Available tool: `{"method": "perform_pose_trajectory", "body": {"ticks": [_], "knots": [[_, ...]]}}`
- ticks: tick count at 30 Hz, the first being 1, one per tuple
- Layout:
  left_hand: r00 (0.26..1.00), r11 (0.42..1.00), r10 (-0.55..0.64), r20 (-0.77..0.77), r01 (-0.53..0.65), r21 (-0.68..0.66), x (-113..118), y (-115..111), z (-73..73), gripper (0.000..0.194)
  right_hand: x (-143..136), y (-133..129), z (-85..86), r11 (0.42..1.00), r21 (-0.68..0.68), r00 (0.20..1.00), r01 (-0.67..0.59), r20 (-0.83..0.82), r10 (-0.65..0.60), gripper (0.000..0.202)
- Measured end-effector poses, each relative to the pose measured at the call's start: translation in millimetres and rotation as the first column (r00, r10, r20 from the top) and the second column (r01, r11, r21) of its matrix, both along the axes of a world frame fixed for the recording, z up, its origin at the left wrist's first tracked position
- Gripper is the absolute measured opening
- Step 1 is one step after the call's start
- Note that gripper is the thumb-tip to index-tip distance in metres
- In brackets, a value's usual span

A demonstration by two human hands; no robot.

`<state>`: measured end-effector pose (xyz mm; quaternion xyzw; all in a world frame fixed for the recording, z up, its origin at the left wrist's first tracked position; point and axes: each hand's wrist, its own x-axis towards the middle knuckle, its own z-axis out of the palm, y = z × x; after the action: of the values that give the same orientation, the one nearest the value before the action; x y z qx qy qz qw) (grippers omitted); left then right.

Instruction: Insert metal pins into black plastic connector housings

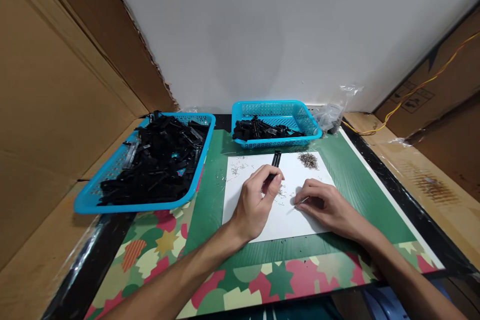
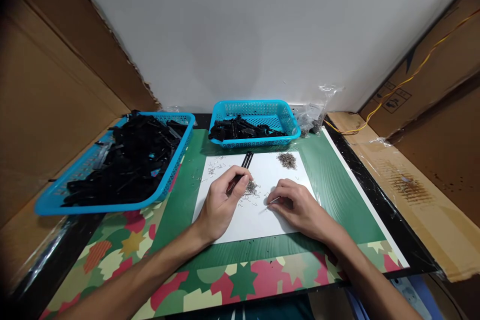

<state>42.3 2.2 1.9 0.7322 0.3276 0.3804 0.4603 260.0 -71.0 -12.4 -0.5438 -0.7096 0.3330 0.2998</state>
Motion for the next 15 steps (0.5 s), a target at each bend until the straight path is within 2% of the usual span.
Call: {"method": "perform_pose_trajectory", "body": {"ticks": [5, 11, 15], "knots": [[1.0, 0.999, 0.014, -0.006, -0.013, 0.032, -1.3, 1.3, 0.3, 0.025, -1.7, 2.1, -1.8, 0.999, 0.003, 0.996, -0.037, 0.083, 0.037, 0.013], [0.996, 0.992, -0.04, -0.074, 0.048, 0.113, -1.9, -2.0, 3.3, 0.02, -6.0, -2.5, -2.9, 0.998, 0.01, 0.978, -0.064, 0.198, 0.06, 0.015], [0.993, 0.986, -0.056, -0.101, 0.071, 0.153, -2.5, -3.9, 2.9, 0.016, -5.3, -6.2, 1.3, 0.999, -0.011, 0.989, -0.036, 0.144, 0.038, 0.015]]}}
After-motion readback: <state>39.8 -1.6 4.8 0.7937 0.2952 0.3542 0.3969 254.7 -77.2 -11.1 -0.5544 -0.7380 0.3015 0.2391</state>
